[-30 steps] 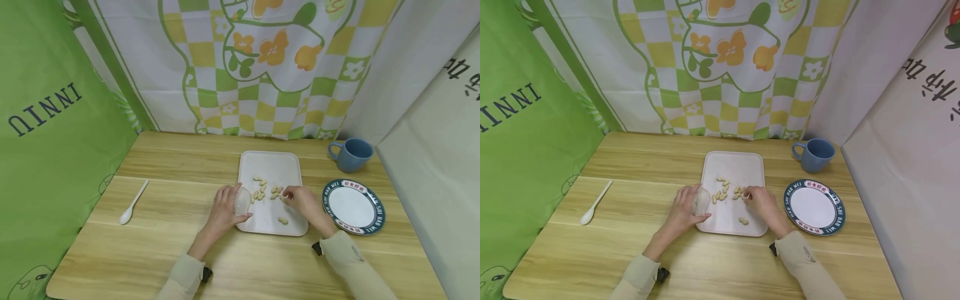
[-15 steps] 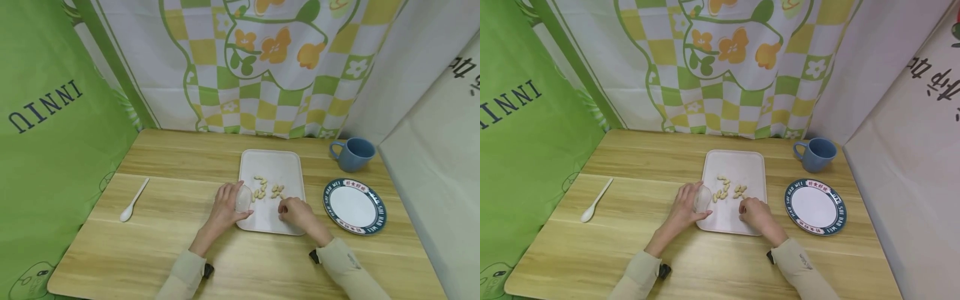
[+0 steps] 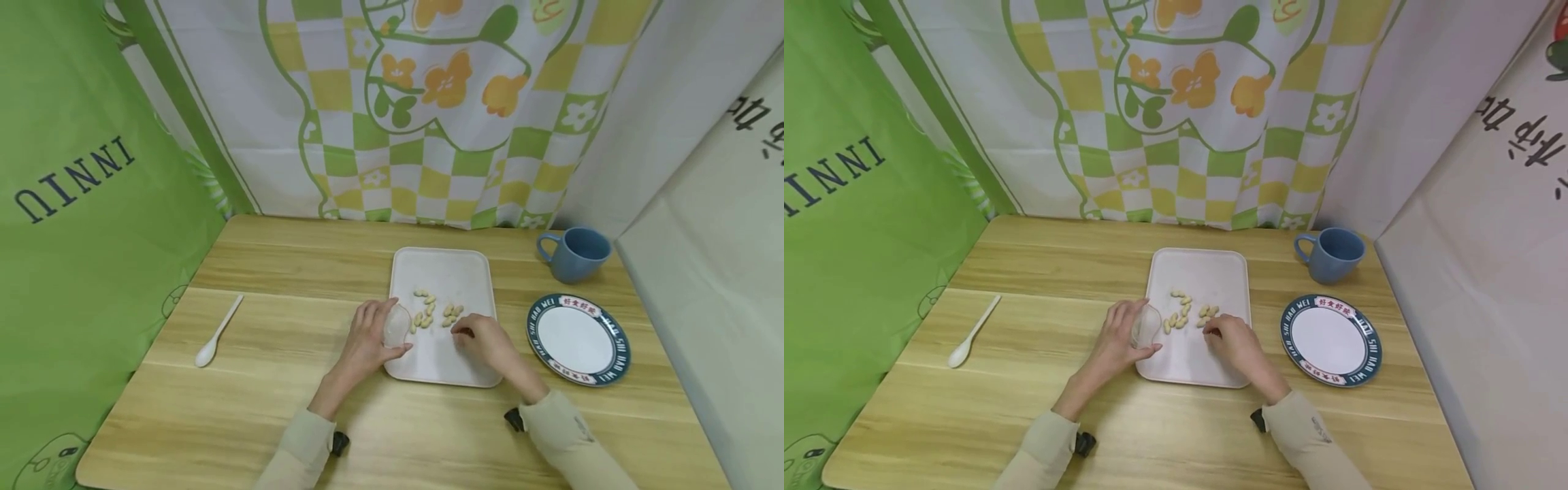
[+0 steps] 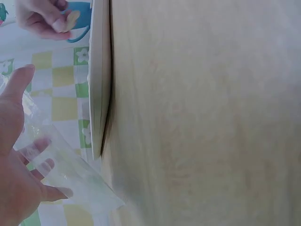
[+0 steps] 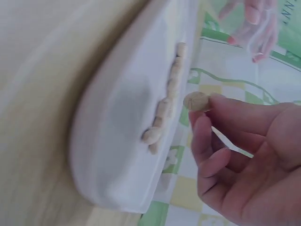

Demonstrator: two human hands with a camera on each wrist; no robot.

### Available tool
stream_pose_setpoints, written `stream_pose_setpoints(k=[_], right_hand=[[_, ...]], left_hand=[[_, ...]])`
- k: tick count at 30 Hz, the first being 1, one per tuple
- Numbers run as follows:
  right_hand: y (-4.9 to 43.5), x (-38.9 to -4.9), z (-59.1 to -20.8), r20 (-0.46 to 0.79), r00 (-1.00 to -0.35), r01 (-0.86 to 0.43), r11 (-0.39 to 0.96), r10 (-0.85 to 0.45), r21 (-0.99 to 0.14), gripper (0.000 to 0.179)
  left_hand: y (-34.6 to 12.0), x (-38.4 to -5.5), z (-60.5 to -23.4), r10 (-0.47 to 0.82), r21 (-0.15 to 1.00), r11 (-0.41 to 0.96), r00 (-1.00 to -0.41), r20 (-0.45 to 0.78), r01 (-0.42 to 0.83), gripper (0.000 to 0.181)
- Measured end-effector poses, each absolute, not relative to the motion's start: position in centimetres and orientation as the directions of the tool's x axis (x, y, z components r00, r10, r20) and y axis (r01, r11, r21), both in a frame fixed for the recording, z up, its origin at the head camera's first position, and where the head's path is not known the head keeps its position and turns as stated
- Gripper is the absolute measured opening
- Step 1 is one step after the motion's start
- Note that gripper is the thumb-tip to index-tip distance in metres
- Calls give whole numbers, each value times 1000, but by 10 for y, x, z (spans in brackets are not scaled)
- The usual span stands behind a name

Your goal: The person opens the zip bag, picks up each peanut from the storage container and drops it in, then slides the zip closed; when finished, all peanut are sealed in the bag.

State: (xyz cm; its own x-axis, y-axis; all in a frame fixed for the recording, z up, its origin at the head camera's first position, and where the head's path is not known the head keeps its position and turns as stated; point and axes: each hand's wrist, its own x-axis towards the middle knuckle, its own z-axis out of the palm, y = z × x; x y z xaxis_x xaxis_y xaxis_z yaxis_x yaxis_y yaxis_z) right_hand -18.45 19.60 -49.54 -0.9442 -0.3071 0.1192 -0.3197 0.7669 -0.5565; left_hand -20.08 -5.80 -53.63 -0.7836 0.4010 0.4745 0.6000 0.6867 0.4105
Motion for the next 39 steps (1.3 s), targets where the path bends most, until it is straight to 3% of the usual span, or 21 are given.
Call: stream_pose_setpoints(k=[7,16,28,39], right_hand=[[190,-190,-484,245,-931,-365,630,-272,-685,9],[160,-194,-462,300,-923,-384,521,-241,-762,12],[128,-191,-463,400,-826,-560,498,-398,-662,12],[130,-191,-465,379,-830,-553,513,-410,-656,15]], left_hand=[[-59,-202,-537,414,456,672,-807,421,583,88],[-61,-204,-540,403,513,638,-817,412,574,86],[-62,-207,-538,416,550,600,-814,406,581,84],[-60,-207,-536,430,557,581,-805,409,594,83]])
